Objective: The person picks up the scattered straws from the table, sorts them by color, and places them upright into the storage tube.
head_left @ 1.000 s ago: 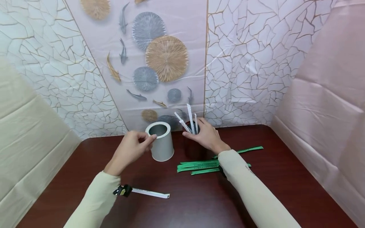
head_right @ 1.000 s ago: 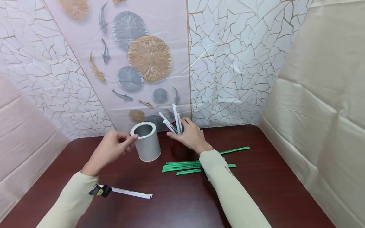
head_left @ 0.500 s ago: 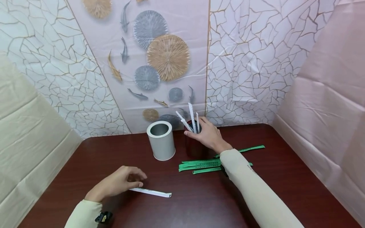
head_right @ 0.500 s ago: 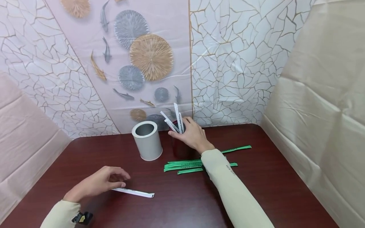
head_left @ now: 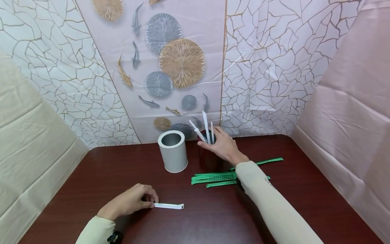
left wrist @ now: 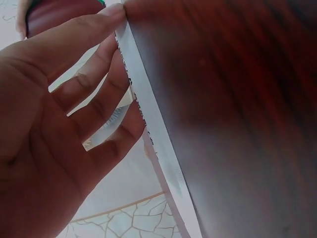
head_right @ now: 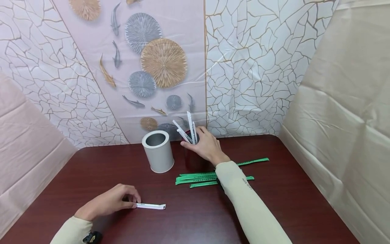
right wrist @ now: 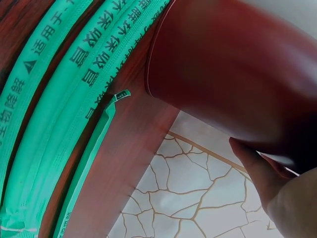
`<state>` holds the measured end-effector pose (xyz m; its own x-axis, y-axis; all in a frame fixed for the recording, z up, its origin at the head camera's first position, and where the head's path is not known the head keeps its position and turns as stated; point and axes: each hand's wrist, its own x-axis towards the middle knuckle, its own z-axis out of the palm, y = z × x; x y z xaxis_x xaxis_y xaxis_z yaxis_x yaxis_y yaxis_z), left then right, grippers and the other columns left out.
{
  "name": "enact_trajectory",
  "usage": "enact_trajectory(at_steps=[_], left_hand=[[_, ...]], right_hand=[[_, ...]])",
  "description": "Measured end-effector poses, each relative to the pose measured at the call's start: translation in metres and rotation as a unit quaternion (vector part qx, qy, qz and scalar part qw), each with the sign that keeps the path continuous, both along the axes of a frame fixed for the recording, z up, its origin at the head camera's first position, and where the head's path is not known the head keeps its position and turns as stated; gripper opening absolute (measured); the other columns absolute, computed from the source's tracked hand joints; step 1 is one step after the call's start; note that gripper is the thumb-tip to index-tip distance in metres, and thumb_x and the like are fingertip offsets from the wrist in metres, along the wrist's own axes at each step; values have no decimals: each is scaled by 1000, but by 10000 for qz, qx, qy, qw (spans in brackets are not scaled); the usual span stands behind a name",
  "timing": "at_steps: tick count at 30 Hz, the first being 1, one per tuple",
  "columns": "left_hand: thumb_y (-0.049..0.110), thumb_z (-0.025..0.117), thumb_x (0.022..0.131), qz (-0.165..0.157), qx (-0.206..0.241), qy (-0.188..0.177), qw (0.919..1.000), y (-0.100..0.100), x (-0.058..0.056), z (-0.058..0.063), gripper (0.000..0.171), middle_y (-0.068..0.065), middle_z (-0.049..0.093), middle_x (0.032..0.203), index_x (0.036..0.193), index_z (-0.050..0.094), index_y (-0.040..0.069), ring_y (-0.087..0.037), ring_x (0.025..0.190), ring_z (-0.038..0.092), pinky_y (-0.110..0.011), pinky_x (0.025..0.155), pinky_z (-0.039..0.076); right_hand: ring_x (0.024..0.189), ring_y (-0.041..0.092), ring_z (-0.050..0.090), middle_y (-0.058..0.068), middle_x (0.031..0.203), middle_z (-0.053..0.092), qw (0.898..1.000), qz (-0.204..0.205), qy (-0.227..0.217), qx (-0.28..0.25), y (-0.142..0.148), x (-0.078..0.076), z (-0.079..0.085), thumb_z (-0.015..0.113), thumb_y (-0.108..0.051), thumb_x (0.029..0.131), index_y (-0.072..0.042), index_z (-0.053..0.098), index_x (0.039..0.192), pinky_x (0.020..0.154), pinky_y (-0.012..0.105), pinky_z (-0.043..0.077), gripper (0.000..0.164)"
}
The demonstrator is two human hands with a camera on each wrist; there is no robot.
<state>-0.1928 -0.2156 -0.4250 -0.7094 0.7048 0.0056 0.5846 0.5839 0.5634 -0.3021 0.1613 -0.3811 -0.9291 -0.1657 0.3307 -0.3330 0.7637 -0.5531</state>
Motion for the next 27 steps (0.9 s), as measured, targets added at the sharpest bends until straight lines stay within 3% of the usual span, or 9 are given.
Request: enact_trajectory(at_steps=[4, 8, 13, 16, 22, 27], left_hand=[[6, 79, 94, -57, -69, 81, 9999, 1, 0, 1, 17, 8, 70, 91, 96, 76, 23, 1, 83, 58, -27, 73, 55], [5, 78, 95, -64, -48, 190, 9998, 4, 0, 5, 19, 14, 69, 90, 94, 75, 24, 1, 84, 60, -28, 76, 56], [4, 77, 95, -7, 373, 576, 9976, 14, -7, 24, 18, 16, 69, 90, 96, 75, 22, -1, 85, 63, -29, 78, 57], [5, 78, 95, 135, 769, 963, 9923, 24, -11, 44, 17, 15, 70, 92, 100, 76, 21, -3, 85, 65, -29, 77, 57], [4, 80, 94, 423, 1374, 1806, 9730, 50, -22, 99, 18, 8, 72, 91, 109, 76, 14, -7, 79, 65, -28, 69, 56], [3, 76, 97, 575, 2019, 2077, 9554, 78, -38, 150, 31, -2, 74, 92, 127, 70, 6, -14, 81, 69, -28, 69, 59]], right_hand=[[120, 28, 60, 1, 150, 52, 10000, -12, -5, -20, 0, 0, 0, 67, -80, 84, -22, 58, 148, 94, 55, 50, 87], [120, 27, 60, 2, 152, 52, 10000, -5, -6, 0, 0, 0, 0, 66, -81, 84, -22, 57, 149, 94, 54, 50, 88], [119, 28, 61, 2, 152, 51, 10000, -25, -28, 2, 0, 0, 0, 67, -79, 85, -23, 56, 150, 93, 54, 49, 86], [119, 28, 61, 2, 153, 51, 10000, -34, -40, -2, -1, 1, 1, 68, -78, 85, -23, 55, 151, 92, 54, 49, 86], [120, 28, 61, 2, 153, 51, 10000, -16, -33, 0, -1, 1, 0, 66, -79, 85, -22, 55, 152, 93, 54, 50, 89], [120, 29, 61, 3, 153, 51, 10000, -18, -42, 38, -1, 0, 0, 66, -79, 86, -23, 55, 152, 92, 54, 49, 88]])
